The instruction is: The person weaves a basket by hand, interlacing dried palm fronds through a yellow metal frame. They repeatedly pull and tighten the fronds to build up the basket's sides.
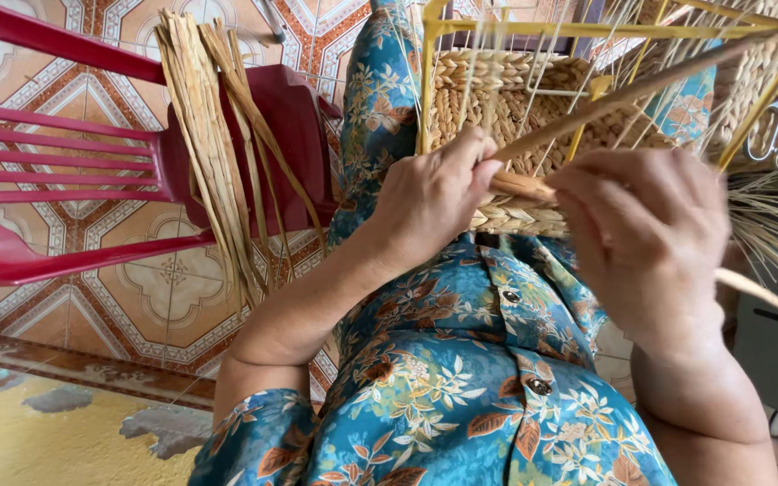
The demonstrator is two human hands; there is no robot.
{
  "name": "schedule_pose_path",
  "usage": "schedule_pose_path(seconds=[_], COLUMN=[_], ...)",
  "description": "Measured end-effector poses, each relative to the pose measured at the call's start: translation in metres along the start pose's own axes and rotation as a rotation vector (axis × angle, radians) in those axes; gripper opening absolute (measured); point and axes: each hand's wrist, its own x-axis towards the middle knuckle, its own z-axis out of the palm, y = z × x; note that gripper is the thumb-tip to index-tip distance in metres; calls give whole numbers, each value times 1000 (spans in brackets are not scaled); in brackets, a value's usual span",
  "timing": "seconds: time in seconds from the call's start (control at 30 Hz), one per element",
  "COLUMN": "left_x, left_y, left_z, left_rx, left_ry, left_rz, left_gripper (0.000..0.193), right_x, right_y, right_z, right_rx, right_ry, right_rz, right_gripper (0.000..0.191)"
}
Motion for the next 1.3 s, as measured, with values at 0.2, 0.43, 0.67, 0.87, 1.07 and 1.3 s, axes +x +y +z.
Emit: schedule_pose_path(seconds=[0.2,0.43,0.67,0.87,1.07,1.3], left_x=[-7,15,26,22,16,-9], left_y=[-4,-16,-1,12,11,21], left_z=[-19,-13,-13,-22,-15,-13], left_rx=[-408,-484,-141,-216,-404,-271], left_ry=[-54,-216,-222,-148,-85,254], left_rz=[56,-36,23,-49,-136,37], left_gripper=[21,7,6,12,20,28], right_x=[14,-13,-2,-35,-51,-39], right_y=[13,8,27,46,52,4], right_z=[41,55,3,5,9,2], right_rx=[285,808,-59,2,-40,126], right_ry=[-128,-2,-262,-357,-367,-224], right_rz=[85,300,215,265,286,363], right_gripper=[29,1,23,24,20,33])
